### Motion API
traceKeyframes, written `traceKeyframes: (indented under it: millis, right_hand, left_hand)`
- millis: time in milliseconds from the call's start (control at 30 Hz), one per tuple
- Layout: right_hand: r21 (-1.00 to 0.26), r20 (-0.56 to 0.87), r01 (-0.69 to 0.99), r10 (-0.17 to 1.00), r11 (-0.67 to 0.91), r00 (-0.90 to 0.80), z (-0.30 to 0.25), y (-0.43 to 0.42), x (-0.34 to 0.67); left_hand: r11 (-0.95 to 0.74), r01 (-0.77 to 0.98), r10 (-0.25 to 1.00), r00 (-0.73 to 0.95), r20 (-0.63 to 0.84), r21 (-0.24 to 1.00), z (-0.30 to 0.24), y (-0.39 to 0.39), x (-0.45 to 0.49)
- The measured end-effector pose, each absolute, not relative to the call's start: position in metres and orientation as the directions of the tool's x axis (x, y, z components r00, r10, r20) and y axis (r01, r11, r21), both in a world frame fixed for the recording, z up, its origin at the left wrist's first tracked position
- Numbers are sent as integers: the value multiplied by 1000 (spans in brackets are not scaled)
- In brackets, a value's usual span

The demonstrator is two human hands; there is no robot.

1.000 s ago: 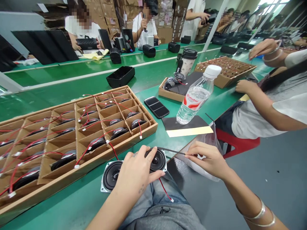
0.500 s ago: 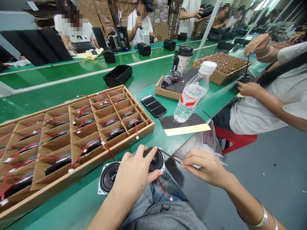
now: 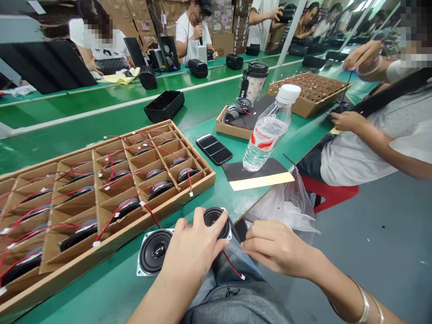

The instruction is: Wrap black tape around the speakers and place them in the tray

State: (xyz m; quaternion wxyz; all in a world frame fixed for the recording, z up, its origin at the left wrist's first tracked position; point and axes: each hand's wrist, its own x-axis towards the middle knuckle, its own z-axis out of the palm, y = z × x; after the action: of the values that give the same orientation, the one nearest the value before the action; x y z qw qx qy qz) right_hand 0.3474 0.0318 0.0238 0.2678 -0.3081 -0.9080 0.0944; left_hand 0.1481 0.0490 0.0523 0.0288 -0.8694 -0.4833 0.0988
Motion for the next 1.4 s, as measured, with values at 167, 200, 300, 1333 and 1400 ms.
traceKeyframes:
  millis: [167,200,300,1333,1400]
  right_hand:
    - [-285,402,484,562,827,-723,27,37,343]
    - [-314,389,482,574,818,-721,28,42,344]
    - [-584,330,404,661,704,-674,24,60,352]
    - [-851,419,163,833,499,-362,-9,91,336]
    - [-842,425,169,823,513,-378,-8,91,336]
  left_hand:
    - [-498,835,867,474,-152,-235,53,42,154]
    - [-481,840,877,457,-151,-251,54,42,155]
    - [-407,874,913,388,-123,-264,56,47,160]
    - [-544,830,834,551,-35,122,50,56,118]
    - [-517,846,849,526,-45,130,49,54,120]
